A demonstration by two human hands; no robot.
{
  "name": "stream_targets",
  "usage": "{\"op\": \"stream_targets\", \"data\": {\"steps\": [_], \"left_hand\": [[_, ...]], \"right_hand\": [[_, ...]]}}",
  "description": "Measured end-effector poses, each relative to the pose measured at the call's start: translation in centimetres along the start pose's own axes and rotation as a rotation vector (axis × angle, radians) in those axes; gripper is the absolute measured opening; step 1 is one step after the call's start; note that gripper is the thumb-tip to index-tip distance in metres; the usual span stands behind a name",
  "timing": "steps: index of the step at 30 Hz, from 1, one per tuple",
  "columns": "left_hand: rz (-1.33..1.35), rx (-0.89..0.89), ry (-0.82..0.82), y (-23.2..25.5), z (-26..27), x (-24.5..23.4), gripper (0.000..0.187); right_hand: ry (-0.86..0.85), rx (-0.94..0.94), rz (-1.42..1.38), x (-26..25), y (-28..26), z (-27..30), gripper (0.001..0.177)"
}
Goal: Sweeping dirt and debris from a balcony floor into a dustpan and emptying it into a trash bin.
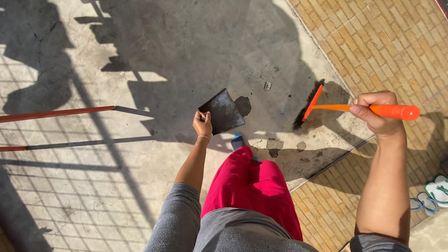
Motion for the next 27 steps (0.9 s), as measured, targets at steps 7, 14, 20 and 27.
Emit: {"op": "stream_targets", "data": {"steps": [7,14,20,27], "left_hand": [[-0.292,-0.112,0.032,0.3,-1.7,4.7,0.037],[-0.357,0.053,0.109,-3.4,-2.6,10.2,0.034],[-0.428,0.018,0.132,-6.0,-3.6,13.1,0.033],[-0.448,-0.011,0.114,-9.3,-3.4,15.1,0.033]], "right_hand": [[-0.310,0.054,0.333,1.6,2.6,-11.2,0.042],[0.155,0.013,-0.013,-3.2,16.6,-11.2,0.030],[0.498,0.104,-0.160,-5.5,24.6,-10.9,0.030],[0.293,0.019,-0.224,-4.5,24.7,-11.0,0.044]]}}
Point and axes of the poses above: each hand's wrist, its own z-axis away from the middle knuckle, its own x-axis out of the palm, y = z × x, the point moved 3 cm from there along -z, towards the middle knuckle, and after that the axes turned 9 degrees about -z, right-handed, at the moved point
